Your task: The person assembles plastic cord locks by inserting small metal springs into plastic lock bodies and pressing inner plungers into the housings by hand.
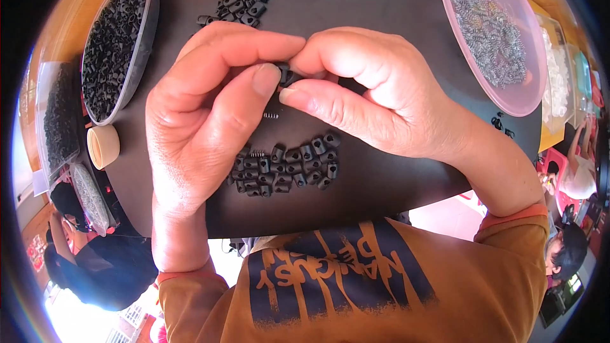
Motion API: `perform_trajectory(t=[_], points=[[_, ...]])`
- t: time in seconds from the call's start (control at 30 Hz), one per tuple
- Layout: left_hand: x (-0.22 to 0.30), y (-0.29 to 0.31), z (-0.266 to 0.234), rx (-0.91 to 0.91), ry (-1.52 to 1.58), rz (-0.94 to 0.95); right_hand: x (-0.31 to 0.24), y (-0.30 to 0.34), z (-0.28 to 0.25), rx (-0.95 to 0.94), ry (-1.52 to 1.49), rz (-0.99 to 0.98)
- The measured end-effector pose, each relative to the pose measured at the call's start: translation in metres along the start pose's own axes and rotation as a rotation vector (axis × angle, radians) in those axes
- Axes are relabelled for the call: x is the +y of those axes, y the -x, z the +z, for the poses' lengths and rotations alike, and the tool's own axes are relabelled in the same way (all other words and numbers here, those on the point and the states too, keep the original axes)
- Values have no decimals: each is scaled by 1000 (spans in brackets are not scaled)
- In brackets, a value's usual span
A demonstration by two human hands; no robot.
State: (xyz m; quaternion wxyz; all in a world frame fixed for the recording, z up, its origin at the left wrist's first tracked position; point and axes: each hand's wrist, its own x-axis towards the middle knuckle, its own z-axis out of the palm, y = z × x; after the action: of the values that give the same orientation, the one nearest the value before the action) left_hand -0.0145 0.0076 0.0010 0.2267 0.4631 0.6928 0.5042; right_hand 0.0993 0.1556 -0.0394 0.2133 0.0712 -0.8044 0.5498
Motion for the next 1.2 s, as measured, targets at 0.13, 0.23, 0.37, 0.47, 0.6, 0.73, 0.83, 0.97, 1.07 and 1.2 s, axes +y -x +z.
perform_trajectory(t=[0.13,0.23,0.37,0.47,0.6,0.73,0.83,0.97,1.07,1.2], points=[[3,1,-10,-91,-69,37,-1,-1,1,-24,6,11],[2,2,-14,-111,-34,1,-2,-1,1,-34,9,15],[-2,6,-11,-65,180,-133,-3,-1,0,-33,21,15],[-2,6,-9,-47,289,-233,-3,-1,-1,-21,34,14],[0,5,-6,-33,288,-243,-2,-2,-1,-10,54,6],[-1,5,-2,-6,405,-308,-4,-3,-3,-6,123,-2],[-1,4,0,-10,496,-341,-5,-3,-4,-15,147,-16],[-3,5,-1,-8,495,-332,-3,-3,-3,-9,150,-33],[-1,7,4,41,299,-244,-2,-2,-1,-1,178,-49],[-2,9,5,24,300,-221,-1,-2,0,14,209,-74]])
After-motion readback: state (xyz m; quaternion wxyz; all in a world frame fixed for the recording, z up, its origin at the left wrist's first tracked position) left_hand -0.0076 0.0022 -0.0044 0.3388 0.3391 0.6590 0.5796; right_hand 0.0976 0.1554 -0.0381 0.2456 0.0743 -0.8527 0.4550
